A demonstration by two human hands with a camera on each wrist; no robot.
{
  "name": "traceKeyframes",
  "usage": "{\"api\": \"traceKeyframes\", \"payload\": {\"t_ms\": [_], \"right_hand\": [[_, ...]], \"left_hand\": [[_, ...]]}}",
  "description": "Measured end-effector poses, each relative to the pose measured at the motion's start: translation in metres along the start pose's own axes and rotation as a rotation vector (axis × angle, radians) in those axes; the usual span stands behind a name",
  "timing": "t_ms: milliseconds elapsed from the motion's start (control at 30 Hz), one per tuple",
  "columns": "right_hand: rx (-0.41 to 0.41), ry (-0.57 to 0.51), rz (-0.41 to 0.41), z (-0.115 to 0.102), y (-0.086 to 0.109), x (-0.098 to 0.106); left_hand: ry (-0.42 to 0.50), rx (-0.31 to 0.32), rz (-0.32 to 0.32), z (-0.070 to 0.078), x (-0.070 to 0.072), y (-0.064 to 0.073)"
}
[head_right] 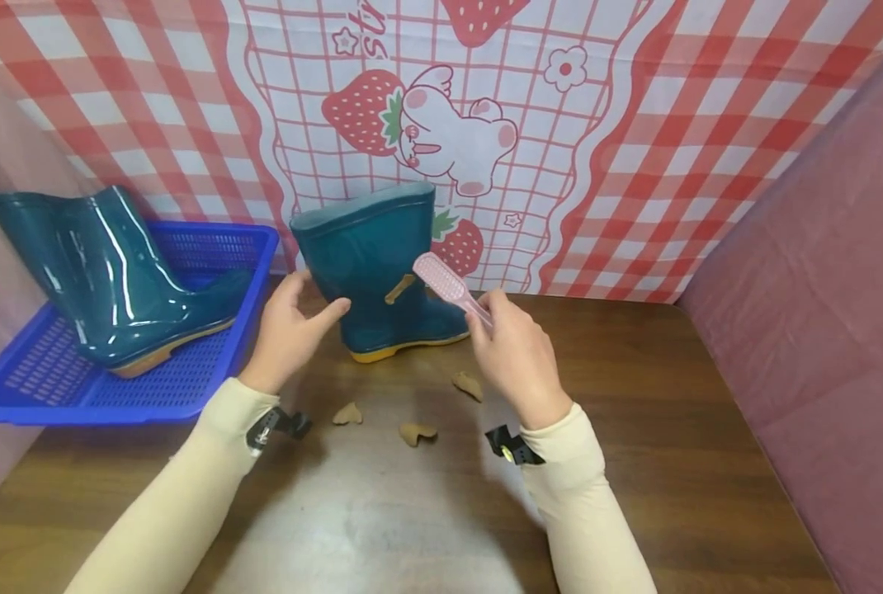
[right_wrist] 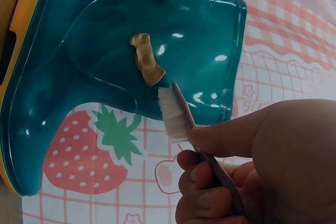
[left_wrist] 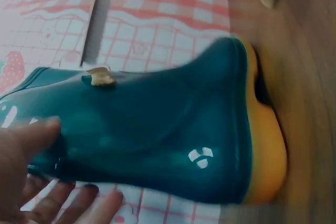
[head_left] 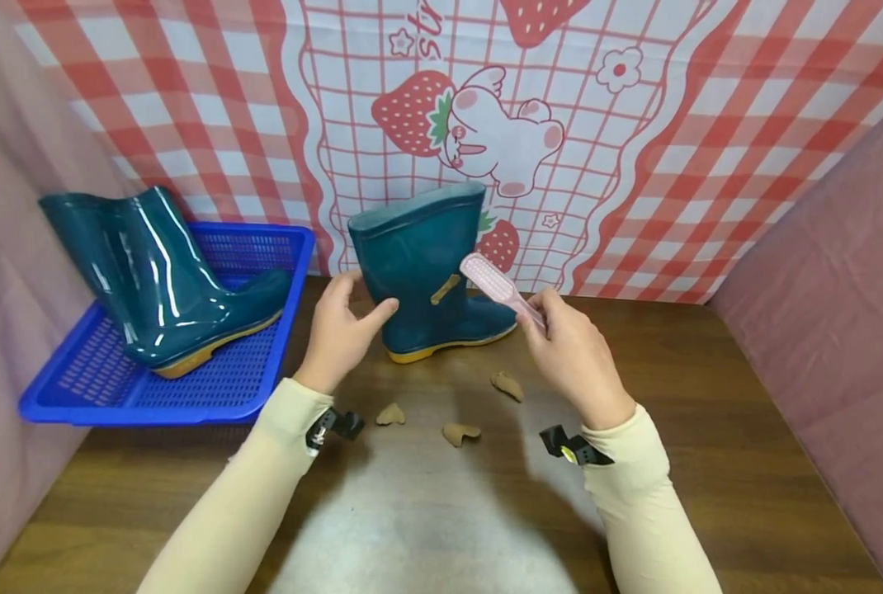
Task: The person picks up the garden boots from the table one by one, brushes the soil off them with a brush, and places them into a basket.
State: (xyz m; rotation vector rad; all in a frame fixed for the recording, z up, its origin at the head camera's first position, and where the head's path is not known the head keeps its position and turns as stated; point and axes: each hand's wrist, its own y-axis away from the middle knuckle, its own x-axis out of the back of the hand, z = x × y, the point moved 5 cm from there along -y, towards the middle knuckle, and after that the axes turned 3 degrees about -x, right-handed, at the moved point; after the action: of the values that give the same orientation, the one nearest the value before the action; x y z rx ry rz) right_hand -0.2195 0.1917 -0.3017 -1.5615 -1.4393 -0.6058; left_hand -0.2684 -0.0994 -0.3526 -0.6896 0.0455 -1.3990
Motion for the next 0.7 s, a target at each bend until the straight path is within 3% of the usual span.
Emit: {"api": "traceKeyframes", "payload": {"t_ms": [200, 333, 500, 700], "right_hand": [[0.005, 0.003, 0.028, 0.000, -0.001, 0.004], [0.008, 0.007, 0.042, 0.000, -0.001, 0.007], [0.009, 0.005, 0.011, -0.003, -0.003, 0.004], [0.035, -0.008, 0.041, -0.002, -0.001, 0.004]], "left_hand": [[0.065, 0.008, 0.011, 0.009, -0.001, -0.008], [0.092, 0.040, -0.006, 0.005, 0.006, -0.015], [0.050, 0.130, -0.016, -0.008, 0.015, -0.020], [0.002, 0.111, -0.041, -0.005, 0.010, -0.019]]}}
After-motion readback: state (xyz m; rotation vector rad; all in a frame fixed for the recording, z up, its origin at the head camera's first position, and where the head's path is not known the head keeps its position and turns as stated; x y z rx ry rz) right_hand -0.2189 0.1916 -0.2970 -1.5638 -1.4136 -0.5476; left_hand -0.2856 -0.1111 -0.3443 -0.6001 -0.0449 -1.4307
